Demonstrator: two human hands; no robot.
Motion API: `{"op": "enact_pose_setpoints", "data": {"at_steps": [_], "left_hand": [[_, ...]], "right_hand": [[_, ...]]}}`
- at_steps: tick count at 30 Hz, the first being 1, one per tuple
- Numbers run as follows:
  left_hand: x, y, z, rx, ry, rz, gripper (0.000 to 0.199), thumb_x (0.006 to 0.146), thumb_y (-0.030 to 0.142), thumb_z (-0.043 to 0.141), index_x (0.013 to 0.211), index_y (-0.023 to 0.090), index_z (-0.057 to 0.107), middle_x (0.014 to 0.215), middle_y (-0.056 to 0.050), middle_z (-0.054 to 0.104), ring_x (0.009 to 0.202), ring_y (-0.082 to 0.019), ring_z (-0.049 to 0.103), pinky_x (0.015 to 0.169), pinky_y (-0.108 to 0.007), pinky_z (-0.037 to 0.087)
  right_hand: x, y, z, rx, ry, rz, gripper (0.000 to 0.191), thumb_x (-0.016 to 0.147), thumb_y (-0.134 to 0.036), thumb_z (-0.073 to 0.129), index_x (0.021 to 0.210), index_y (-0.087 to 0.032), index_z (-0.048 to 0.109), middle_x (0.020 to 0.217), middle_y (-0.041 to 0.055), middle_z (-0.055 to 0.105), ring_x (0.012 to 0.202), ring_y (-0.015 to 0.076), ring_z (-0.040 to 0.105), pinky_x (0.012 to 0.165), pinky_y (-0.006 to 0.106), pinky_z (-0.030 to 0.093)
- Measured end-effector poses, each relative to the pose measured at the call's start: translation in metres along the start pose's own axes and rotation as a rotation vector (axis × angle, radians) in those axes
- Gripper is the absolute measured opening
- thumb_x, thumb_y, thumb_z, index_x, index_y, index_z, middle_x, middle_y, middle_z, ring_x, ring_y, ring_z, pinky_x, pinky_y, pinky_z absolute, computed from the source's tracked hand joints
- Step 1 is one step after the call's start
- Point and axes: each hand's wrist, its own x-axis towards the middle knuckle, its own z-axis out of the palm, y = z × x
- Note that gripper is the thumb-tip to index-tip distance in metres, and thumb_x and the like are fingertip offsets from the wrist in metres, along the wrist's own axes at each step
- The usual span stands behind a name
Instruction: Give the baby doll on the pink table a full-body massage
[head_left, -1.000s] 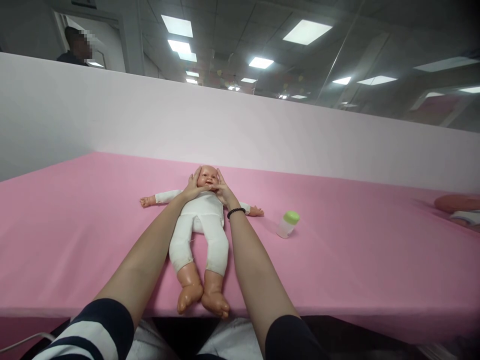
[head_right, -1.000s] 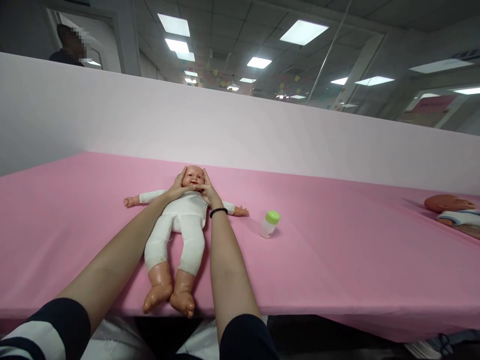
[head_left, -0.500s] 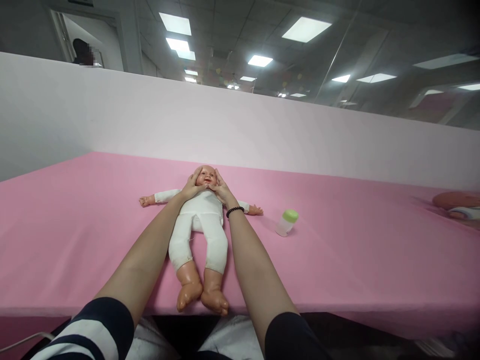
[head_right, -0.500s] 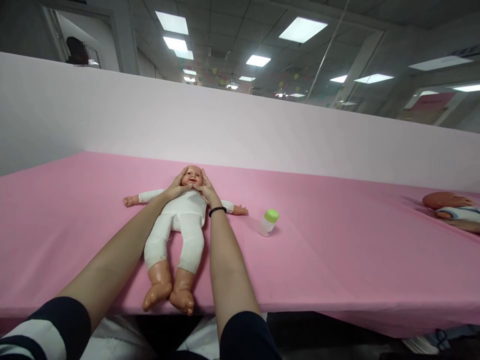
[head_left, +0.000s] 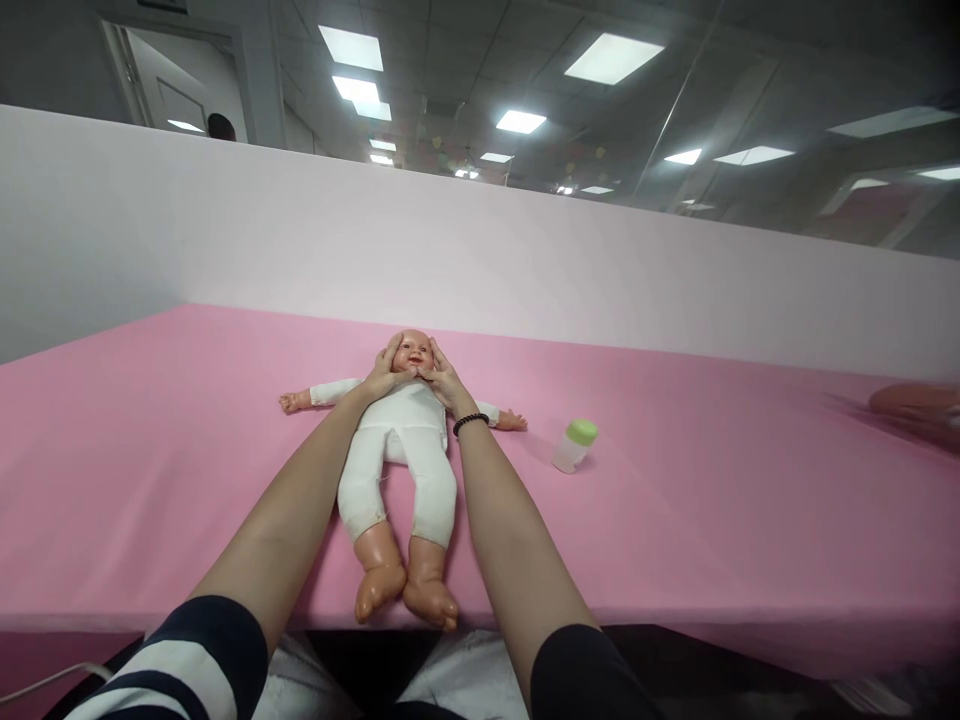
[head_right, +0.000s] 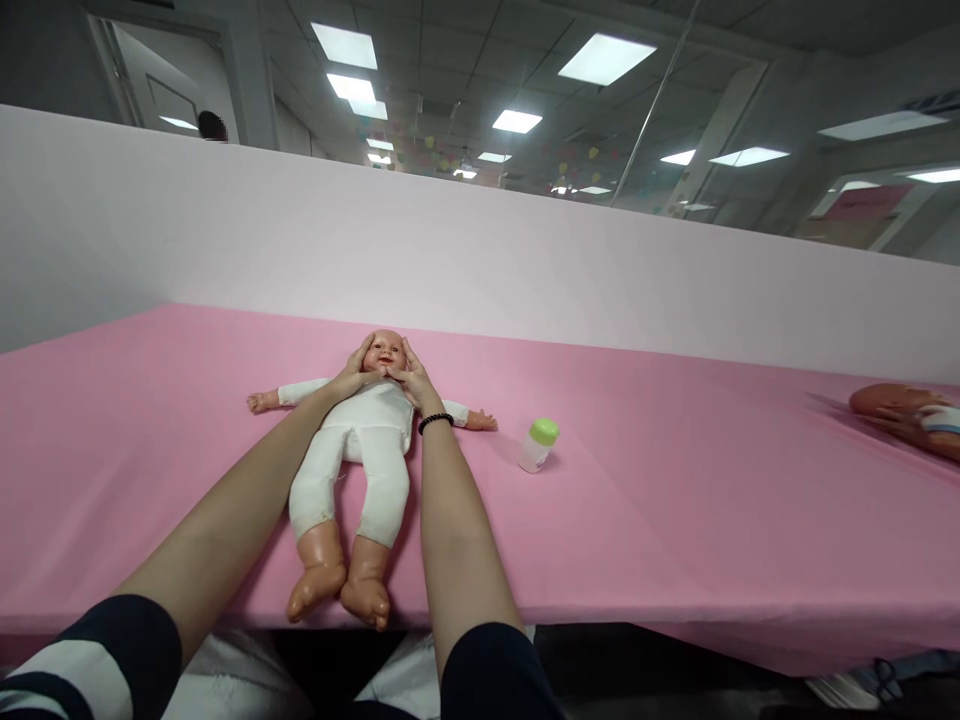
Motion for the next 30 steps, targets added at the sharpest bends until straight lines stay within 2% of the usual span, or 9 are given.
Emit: {"op": "enact_pose_setpoints", "data": {"at_steps": [3,9,16,20,23,30], "left_hand": [[-0.002,0.003,0.0,0.023,-0.009,-0.024,0.107,0.072,0.048,0.083,0.162,0.033,0.029,0.16,-0.012,0.034,0.152,-0.038,0.026,0.124,-0.054,0.022],[-0.006,0.011,0.0,0.055,-0.019,-0.044,0.105,0.075,0.05,0.081,0.163,0.033,0.026,0.162,-0.012,0.032,0.155,-0.037,0.02,0.125,-0.053,0.02],[-0.004,0.009,0.001,0.004,-0.003,-0.04,0.099,0.076,0.041,0.077,0.163,0.032,0.029,0.161,-0.011,0.034,0.153,-0.036,0.025,0.125,-0.051,0.023],[-0.003,0.008,0.001,-0.002,0.004,-0.043,0.098,0.077,0.043,0.077,0.162,0.031,0.03,0.159,-0.011,0.037,0.152,-0.036,0.027,0.125,-0.051,0.022],[-0.005,0.01,0.0,0.043,-0.001,-0.073,0.105,0.076,0.047,0.079,0.164,0.028,0.025,0.159,-0.014,0.035,0.152,-0.037,0.027,0.125,-0.05,0.024],[-0.004,0.009,0.0,0.021,-0.003,-0.072,0.108,0.071,0.048,0.084,0.162,0.034,0.028,0.158,-0.013,0.036,0.151,-0.038,0.029,0.123,-0.053,0.026]], "right_hand": [[0.001,0.002,0.0,-0.009,0.012,-0.01,0.116,0.063,-0.005,0.084,0.161,-0.035,0.028,0.156,0.0069,0.051,0.125,0.0229,0.066,0.105,0.037,0.056],[0.002,0.003,0.0,-0.014,0.014,-0.03,0.115,0.063,-0.006,0.085,0.161,-0.034,0.03,0.159,0.0068,0.046,0.128,0.0228,0.064,0.105,0.036,0.056],[0.003,0.0,0.0,-0.004,0.022,0.006,0.115,0.066,-0.006,0.082,0.162,-0.034,0.025,0.151,0.0089,0.056,0.106,0.0208,0.075,0.103,0.04,0.058],[0.002,0.001,0.0,-0.006,0.019,-0.013,0.115,0.065,-0.005,0.084,0.162,-0.032,0.028,0.153,0.0087,0.054,0.114,0.0227,0.072,0.104,0.039,0.058],[0.001,0.001,0.0,-0.015,0.02,-0.019,0.116,0.063,-0.001,0.083,0.161,-0.032,0.029,0.157,0.0081,0.049,0.121,0.0236,0.069,0.104,0.037,0.057],[0.001,0.003,-0.001,-0.037,0.009,-0.028,0.122,0.059,-0.002,0.084,0.162,-0.033,0.025,0.159,0.0073,0.047,0.125,0.0236,0.066,0.105,0.035,0.057]]}}
